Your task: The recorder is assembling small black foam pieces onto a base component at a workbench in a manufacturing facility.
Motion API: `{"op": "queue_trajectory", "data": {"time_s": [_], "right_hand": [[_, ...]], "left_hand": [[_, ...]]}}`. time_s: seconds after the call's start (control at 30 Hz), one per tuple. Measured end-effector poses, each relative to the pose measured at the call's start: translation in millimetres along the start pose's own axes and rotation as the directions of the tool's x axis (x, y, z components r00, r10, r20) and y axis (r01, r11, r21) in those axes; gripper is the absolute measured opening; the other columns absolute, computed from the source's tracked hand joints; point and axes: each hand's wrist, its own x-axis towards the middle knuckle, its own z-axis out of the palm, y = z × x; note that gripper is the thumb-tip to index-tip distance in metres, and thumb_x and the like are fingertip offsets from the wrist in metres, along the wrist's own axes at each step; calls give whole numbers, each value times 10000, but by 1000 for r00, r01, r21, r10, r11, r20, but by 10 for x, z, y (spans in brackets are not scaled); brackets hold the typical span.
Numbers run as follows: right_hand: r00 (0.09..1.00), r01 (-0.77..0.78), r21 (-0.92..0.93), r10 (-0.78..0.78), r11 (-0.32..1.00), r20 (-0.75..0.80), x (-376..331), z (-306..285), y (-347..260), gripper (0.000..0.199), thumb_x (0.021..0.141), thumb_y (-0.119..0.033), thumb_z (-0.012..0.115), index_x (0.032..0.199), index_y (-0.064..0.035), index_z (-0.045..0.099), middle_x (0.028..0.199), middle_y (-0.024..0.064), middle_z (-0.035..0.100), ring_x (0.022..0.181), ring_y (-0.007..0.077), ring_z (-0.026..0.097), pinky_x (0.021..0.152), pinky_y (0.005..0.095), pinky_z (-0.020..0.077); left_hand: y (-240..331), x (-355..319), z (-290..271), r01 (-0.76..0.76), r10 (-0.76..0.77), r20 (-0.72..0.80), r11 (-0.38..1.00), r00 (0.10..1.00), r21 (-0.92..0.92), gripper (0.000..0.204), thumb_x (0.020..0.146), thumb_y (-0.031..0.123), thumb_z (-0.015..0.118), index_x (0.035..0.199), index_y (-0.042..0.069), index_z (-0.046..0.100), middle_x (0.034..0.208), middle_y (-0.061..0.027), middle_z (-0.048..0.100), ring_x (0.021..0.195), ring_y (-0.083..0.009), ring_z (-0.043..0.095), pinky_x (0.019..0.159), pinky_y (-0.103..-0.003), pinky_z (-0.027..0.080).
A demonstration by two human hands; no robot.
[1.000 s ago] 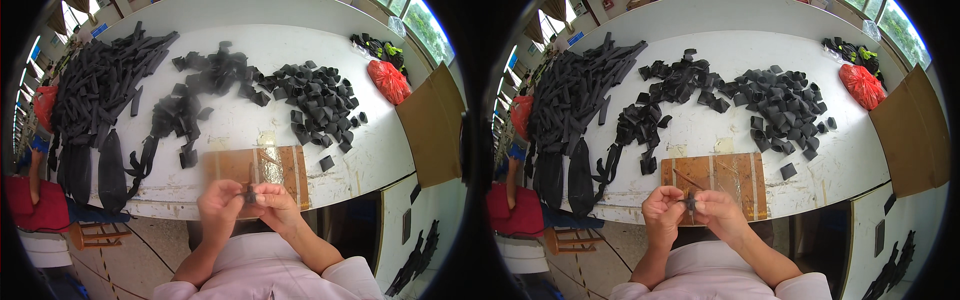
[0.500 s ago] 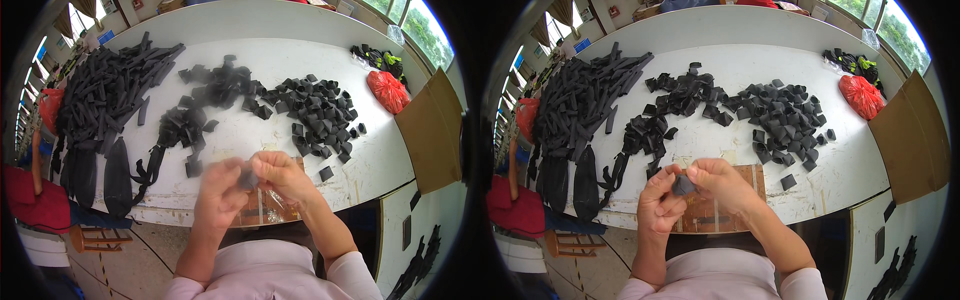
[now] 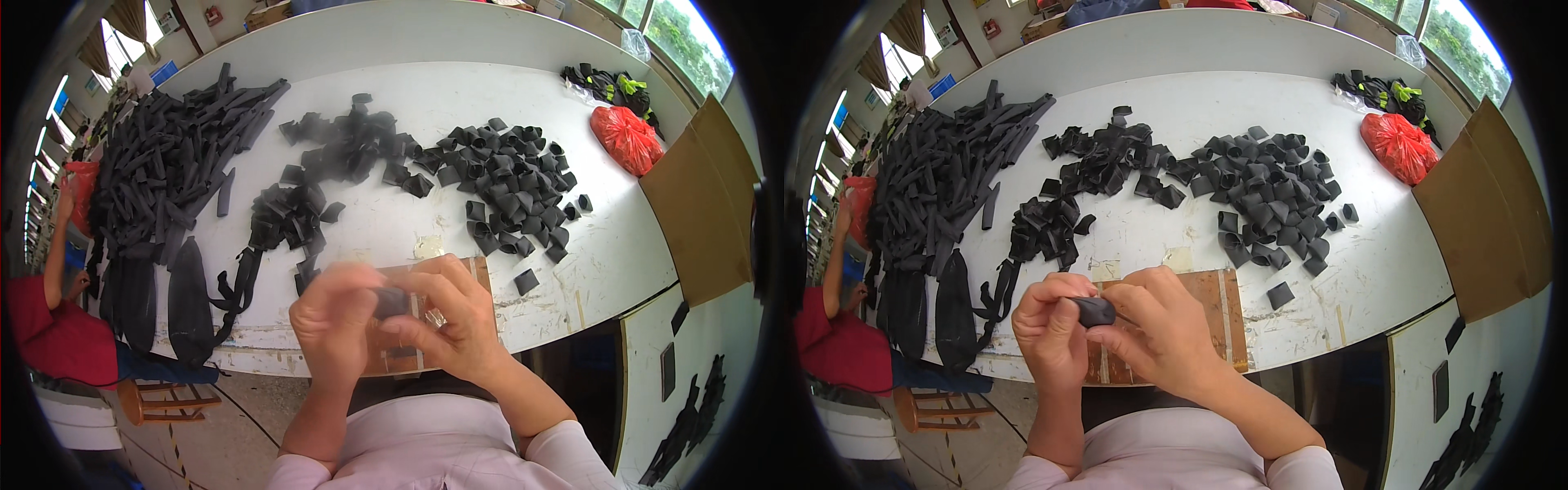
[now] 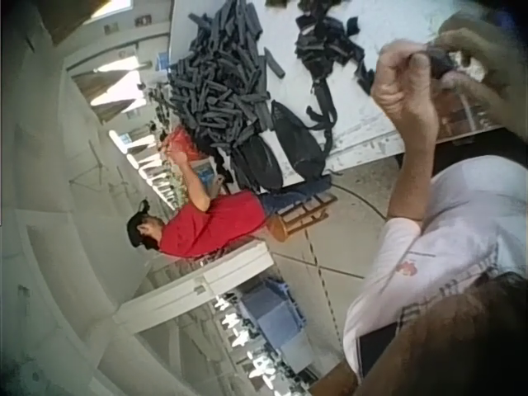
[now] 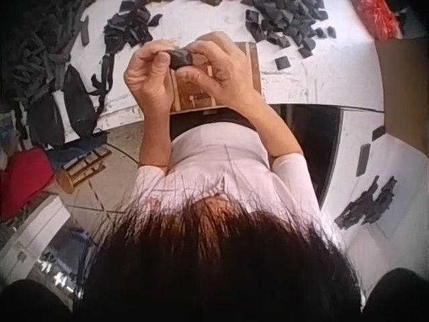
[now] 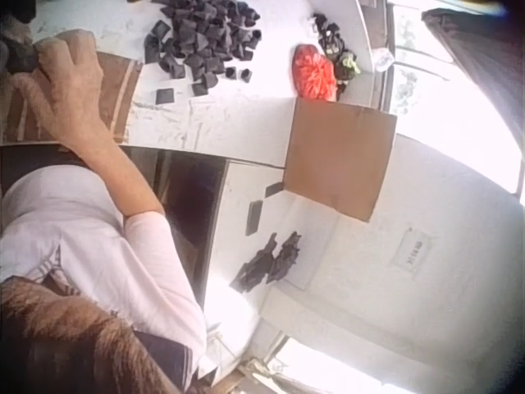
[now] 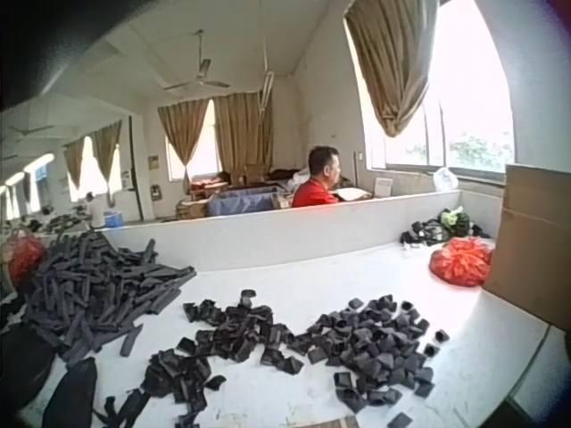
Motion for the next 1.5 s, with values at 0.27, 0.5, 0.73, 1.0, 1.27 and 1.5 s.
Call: {"op": "queue_trajectory", "data": {"time_s": [0.27, 0.5, 0.73, 1.0, 1.27, 1.5], "right_hand": [[998, 43, -14, -43, 999, -47, 72, 15, -58, 164, 666, 8, 651, 807, -16, 570, 700, 87, 518, 608, 234, 480, 515, 307, 393], [984, 154, -130, -164, 980, -70, -19, 68, 67, 126, 672, 56, 616, 776, -8, 585, 640, 62, 496, 563, 196, 446, 481, 286, 348], [984, 165, -237, -178, 957, -34, -6, 33, 18, 128, 673, 43, 613, 783, -10, 575, 661, 75, 512, 563, 215, 460, 483, 297, 360], [984, 176, -214, -173, 961, 32, 66, 30, -3, 163, 677, 5, 628, 815, -13, 543, 743, 97, 532, 609, 254, 490, 474, 320, 390], [828, -371, 794, 559, 482, 47, -169, -135, -92, 144, 855, -122, 541, 757, -27, 496, 690, 61, 548, 565, 133, 493, 494, 250, 405], [627, -445, 877, 635, -184, 451, -616, 106, 100, 147, 863, -151, 529, 765, -43, 543, 679, 41, 546, 597, 125, 492, 546, 240, 401]], "left_hand": [[-23, -31, -70, 186, -229, -33, 858, 973, -479, 121, 818, 119, 586, 892, 33, 541, 862, -74, 530, 852, -196, 461, 812, -334, 388], [-74, -110, -119, 179, -191, -24, 951, 981, -252, 123, 813, 104, 591, 891, 15, 557, 870, -88, 563, 834, -182, 492, 823, -322, 384], [92, 49, -35, 105, -121, 56, 968, 991, 229, 120, 785, 25, 585, 899, -10, 596, 833, -80, 589, 776, -138, 547, 724, -262, 436], [41, 111, -93, -93, 36, 164, 929, 986, 357, 34, 783, -12, 570, 807, -17, 593, 806, -78, 579, 709, -126, 543, 658, -235, 445], [-35, -348, -7, 30, -27, -156, 999, 987, 20, 332, 758, -10, 564, 1075, -42, 473, 943, -109, 565, 787, -133, 528, 758, -268, 447], [-202, -633, 160, 323, -313, -114, 943, 943, 81, 185, 762, -39, 596, 931, -25, 522, 896, -104, 570, 750, -105, 535, 687, -230, 443]]}}
